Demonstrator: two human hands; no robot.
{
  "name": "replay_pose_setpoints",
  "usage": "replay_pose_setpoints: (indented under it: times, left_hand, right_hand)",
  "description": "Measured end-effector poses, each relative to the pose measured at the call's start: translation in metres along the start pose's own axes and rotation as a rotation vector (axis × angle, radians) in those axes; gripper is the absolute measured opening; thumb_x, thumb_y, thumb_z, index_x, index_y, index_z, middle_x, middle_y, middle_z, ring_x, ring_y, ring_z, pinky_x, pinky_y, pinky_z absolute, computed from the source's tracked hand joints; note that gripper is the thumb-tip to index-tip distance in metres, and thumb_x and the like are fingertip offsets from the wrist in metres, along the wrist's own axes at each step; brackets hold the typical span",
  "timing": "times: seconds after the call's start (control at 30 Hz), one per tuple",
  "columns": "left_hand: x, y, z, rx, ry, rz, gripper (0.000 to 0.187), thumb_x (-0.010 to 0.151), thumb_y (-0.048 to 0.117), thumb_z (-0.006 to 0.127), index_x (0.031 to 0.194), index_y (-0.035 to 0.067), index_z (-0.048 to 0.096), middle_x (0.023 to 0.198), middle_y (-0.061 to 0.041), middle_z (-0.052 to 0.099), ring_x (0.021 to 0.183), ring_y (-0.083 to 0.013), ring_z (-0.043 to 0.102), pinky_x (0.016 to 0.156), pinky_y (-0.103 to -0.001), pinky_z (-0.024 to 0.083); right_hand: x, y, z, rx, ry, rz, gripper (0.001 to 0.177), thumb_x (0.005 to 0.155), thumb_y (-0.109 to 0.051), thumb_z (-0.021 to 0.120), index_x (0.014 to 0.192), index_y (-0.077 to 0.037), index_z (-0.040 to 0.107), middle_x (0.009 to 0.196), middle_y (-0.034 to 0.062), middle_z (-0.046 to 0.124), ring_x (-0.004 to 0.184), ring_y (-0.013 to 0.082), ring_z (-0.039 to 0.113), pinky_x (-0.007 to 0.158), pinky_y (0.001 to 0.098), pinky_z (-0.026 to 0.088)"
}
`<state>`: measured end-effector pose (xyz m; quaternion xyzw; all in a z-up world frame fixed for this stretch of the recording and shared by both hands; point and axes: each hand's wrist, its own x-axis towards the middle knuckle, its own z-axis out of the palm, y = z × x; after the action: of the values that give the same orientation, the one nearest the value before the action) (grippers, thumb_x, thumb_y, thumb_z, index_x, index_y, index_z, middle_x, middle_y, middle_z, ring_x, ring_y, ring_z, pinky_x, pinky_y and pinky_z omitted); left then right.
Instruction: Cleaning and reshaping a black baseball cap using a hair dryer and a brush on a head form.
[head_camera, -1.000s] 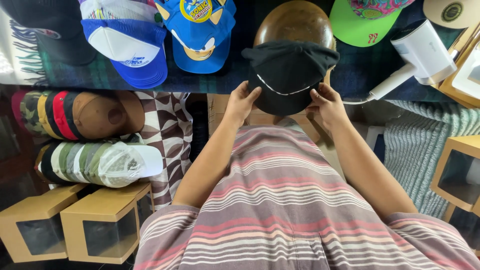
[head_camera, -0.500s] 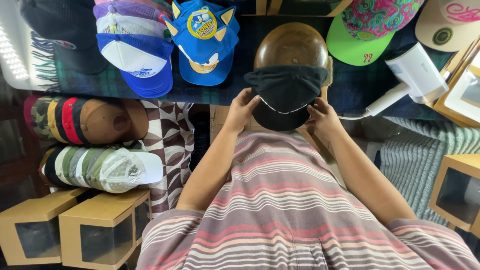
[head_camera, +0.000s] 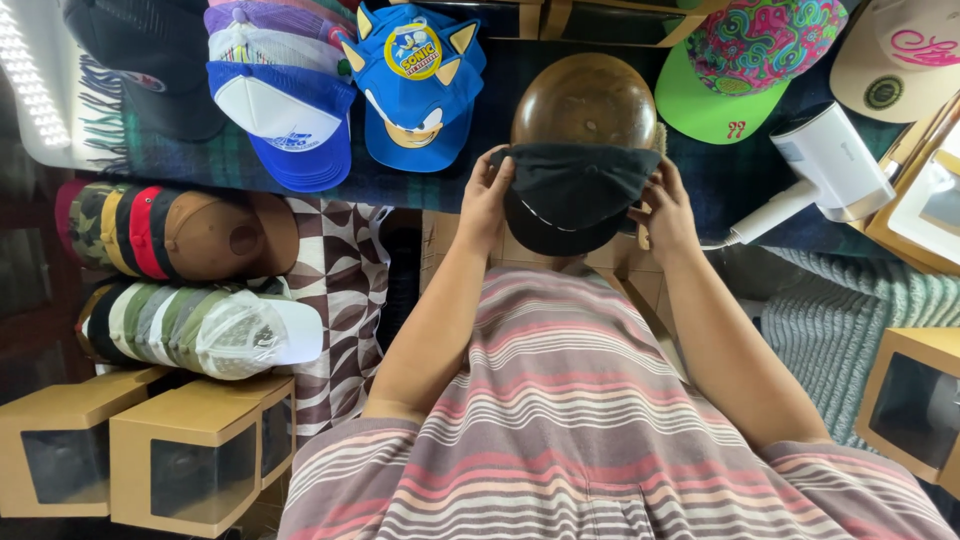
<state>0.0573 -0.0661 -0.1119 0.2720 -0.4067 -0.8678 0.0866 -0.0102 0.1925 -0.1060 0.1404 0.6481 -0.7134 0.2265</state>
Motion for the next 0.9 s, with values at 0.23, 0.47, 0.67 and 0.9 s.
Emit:
replay_pose_setpoints:
  times: [0.23, 0.47, 0.67, 0.9]
  left_hand:
    - [0.006, -0.009, -0.005, -0.054, 0.028, 0.035, 0.038, 0.098, 0.027, 0.078, 0.129, 0.007, 0.068, 0.104, -0.009, 0.070, 0.097, -0.0194, 0.069, 0.089, -0.036, 0.060]
    - [0.015, 0.024, 0.022, -0.053, 0.025, 0.136, 0.031, 0.097, 0.018, 0.078, 0.123, 0.003, 0.071, 0.097, -0.009, 0.073, 0.090, -0.0172, 0.072, 0.084, -0.031, 0.061]
    - [0.027, 0.008, 0.008, 0.059, 0.132, 0.104, 0.027, 0.096, 0.022, 0.079, 0.118, 0.006, 0.074, 0.089, -0.007, 0.073, 0.079, -0.0150, 0.071, 0.072, -0.028, 0.062]
    - [0.035, 0.009, 0.015, 0.144, 0.181, 0.153, 0.024, 0.097, 0.028, 0.078, 0.113, 0.010, 0.075, 0.088, -0.004, 0.073, 0.079, -0.0113, 0.067, 0.072, -0.026, 0.058]
  right_hand:
    - [0.024, 0.018, -0.002, 0.175, 0.133, 0.070, 0.014, 0.108, -0.031, 0.062, 0.117, -0.020, 0.066, 0.084, -0.0009, 0.065, 0.074, 0.0152, 0.067, 0.053, 0.0244, 0.049]
    - [0.031, 0.022, 0.024, 0.353, 0.278, -0.015, 0.018, 0.109, -0.021, 0.056, 0.095, -0.011, 0.060, 0.068, 0.0002, 0.056, 0.059, 0.0120, 0.060, 0.051, 0.0227, 0.047]
    - [0.015, 0.009, 0.028, 0.266, 0.305, 0.140, 0.017, 0.109, -0.029, 0.056, 0.101, -0.015, 0.062, 0.063, 0.0020, 0.057, 0.046, 0.0152, 0.056, 0.031, 0.0265, 0.043]
    - [0.029, -0.006, 0.031, 0.139, 0.333, 0.211, 0.021, 0.109, -0.032, 0.051, 0.097, -0.018, 0.060, 0.065, -0.0031, 0.053, 0.053, 0.0127, 0.053, 0.033, 0.0249, 0.040]
